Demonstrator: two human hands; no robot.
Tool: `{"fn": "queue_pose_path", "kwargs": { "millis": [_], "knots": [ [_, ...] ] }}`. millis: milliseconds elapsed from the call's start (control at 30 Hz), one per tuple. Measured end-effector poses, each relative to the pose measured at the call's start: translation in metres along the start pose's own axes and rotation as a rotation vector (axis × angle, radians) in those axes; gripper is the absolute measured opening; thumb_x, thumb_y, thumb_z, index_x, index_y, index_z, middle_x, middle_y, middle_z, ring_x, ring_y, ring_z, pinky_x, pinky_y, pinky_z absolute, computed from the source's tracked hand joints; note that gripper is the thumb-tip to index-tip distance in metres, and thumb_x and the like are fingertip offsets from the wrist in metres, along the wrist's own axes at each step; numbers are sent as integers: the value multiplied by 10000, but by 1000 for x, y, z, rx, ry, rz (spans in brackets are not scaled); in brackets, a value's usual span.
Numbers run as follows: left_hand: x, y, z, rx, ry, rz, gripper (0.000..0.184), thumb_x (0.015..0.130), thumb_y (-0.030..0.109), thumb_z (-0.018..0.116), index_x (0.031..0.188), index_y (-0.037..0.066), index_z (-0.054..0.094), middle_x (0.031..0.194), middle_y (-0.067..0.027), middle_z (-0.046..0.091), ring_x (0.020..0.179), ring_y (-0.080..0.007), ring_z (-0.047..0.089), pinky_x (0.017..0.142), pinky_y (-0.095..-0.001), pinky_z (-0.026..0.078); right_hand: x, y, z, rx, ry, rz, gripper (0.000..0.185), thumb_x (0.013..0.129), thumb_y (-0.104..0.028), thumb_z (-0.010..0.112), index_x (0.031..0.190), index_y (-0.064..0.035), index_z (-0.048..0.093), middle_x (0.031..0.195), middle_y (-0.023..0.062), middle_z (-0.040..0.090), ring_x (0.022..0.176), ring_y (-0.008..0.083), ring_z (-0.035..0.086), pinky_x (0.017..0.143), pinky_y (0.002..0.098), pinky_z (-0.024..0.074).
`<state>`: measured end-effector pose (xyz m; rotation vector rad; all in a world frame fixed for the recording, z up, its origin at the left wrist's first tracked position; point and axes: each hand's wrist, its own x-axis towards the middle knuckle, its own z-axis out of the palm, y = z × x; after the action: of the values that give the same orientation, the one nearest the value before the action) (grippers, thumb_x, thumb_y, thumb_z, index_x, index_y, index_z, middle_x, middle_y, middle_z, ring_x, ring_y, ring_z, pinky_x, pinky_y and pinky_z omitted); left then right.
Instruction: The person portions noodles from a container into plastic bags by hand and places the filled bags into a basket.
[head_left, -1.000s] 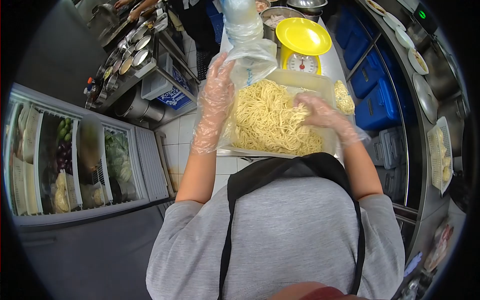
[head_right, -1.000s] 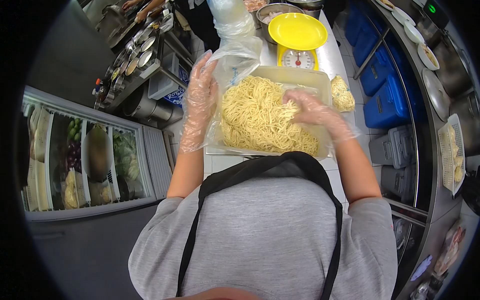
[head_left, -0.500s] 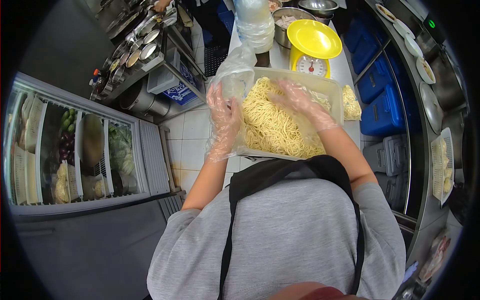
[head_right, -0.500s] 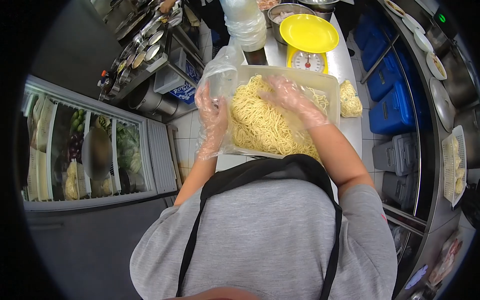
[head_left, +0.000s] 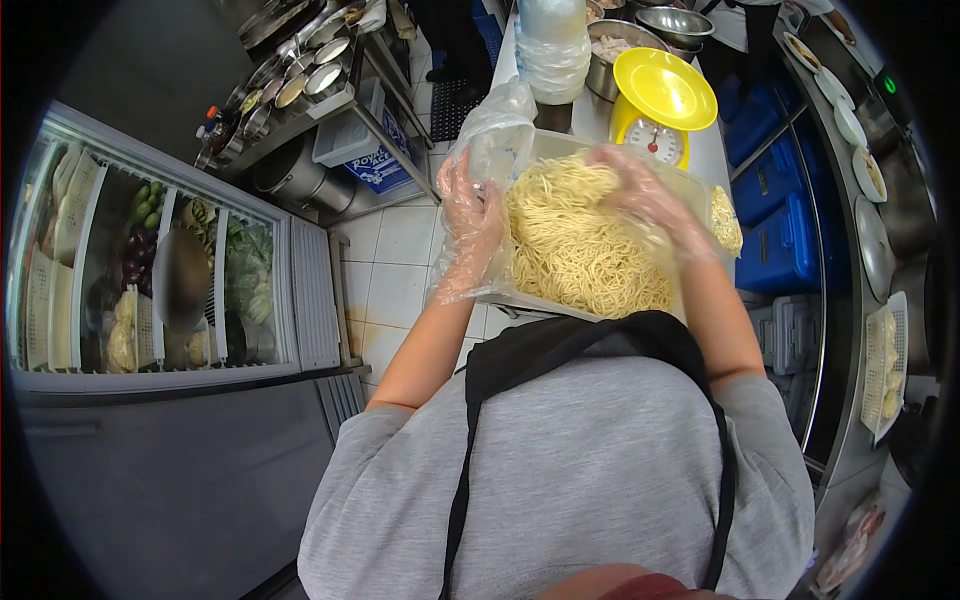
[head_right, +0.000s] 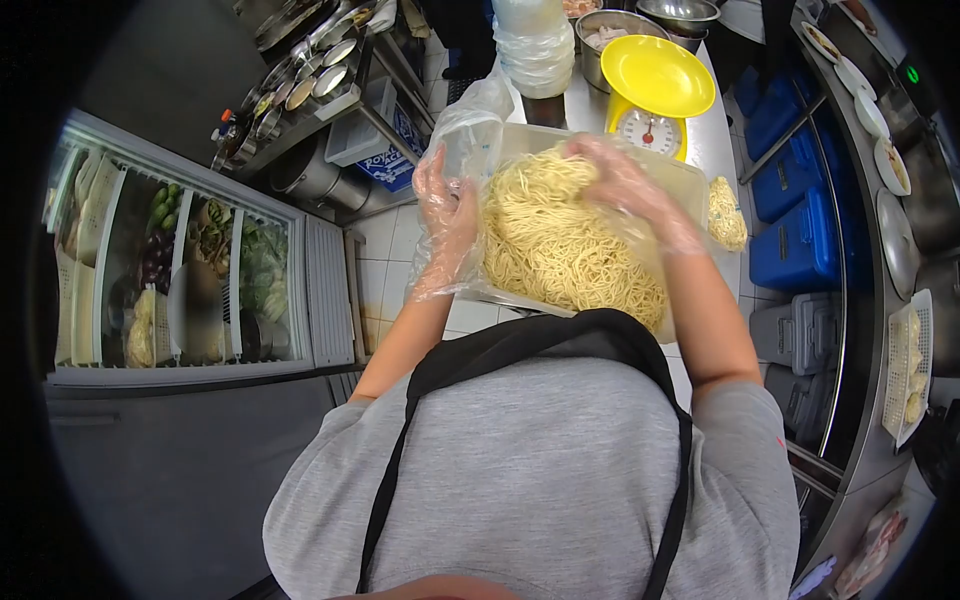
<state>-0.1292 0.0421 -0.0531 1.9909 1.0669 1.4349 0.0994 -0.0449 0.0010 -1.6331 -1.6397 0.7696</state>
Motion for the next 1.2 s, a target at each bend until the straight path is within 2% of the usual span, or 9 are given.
{"fn": "queue_pose_path", "kwargs": {
  "millis": [100, 233, 333, 533, 633, 833, 967, 1033, 1200],
  "knots": [
    [0, 2, -2, 63, -40, -3, 575, 771, 3, 567, 1321, 52, 405, 1271, -194, 373, 1042, -289, 504, 857, -330, 439, -27, 3, -23, -207, -10, -73, 483, 618, 49, 624, 1068, -75, 504, 1091, 101, 544, 1094, 248, 494, 964, 342, 373],
    [-3, -10, 5, 99, -11, 104, 576, 772, 1, 565, 1323, 53, 405, 1267, -193, 367, 1013, -265, 503, 840, -317, 443, -66, 42, -5, 52, -64, -141, 504, 608, 137, 556, 1066, -69, 512, 1104, 77, 525, 1142, 210, 457, 1010, 334, 339],
    [-2, -5, 3, 54, -50, 23, 575, 774, 2, 565, 1324, 56, 406, 1263, -190, 366, 1027, -262, 493, 850, -314, 437, -82, 38, 5, 142, 20, -76, 560, 643, 104, 567, 1167, -89, 516, 1293, 98, 440, 1315, 247, 320, 1107, 358, 240],
    [-3, -9, 6, 104, -75, 118, 582, 774, 6, 572, 1328, 64, 403, 1258, -178, 368, 1036, -262, 488, 857, -313, 434, -84, 40, 14, -102, 91, -89, 651, 738, -61, 667, 1335, -151, 425, 1417, 137, 340, 1339, 302, 279, 1100, 410, 249],
    [-3, -8, 6, 74, -64, 102, 587, 771, 2, 574, 1329, 76, 405, 1259, -173, 371, 1017, -245, 491, 845, -307, 441, -86, 27, 14, -25, 132, -54, 712, 765, -121, 673, 1394, -197, 347, 1448, 143, 289, 1353, 311, 247, 1098, 420, 247],
    [-4, 2, 3, 62, -88, 16, 583, 774, 2, 574, 1327, 92, 411, 1259, -166, 376, 997, -233, 496, 847, -307, 440, -85, 34, 15, -178, 285, 22, 699, 792, -194, 671, 1403, -211, 332, 1485, 122, 211, 1364, 312, 217, 1093, 429, 245],
    [-5, -1, 3, 74, -91, 46, 574, 780, 12, 579, 1324, 88, 415, 1264, -174, 372, 1008, -247, 496, 868, -321, 432, -87, 31, 19, -355, 272, -91, 649, 816, -266, 647, 1391, -202, 353, 1463, 128, 263, 1341, 313, 270, 1088, 427, 254],
    [-5, -3, 3, 82, -97, 50, 568, 781, 14, 581, 1321, 81, 418, 1265, -177, 370, 1034, -260, 492, 886, -328, 426, -89, 45, 27, -365, -31, -63, 562, 834, -321, 616, 1345, -181, 428, 1401, 140, 368, 1298, 309, 343, 1079, 416, 272],
    [-6, -6, 6, 88, -94, 53, 540, 785, 18, 583, 1304, 48, 435, 1273, -190, 366, 1155, -318, 440, 949, -348, 393, -87, 44, 18, -345, -100, -63, 471, 840, -349, 602, 1256, -142, 524, 1332, 142, 457, 1250, 303, 402, 1059, 395, 302]
  ]
}}
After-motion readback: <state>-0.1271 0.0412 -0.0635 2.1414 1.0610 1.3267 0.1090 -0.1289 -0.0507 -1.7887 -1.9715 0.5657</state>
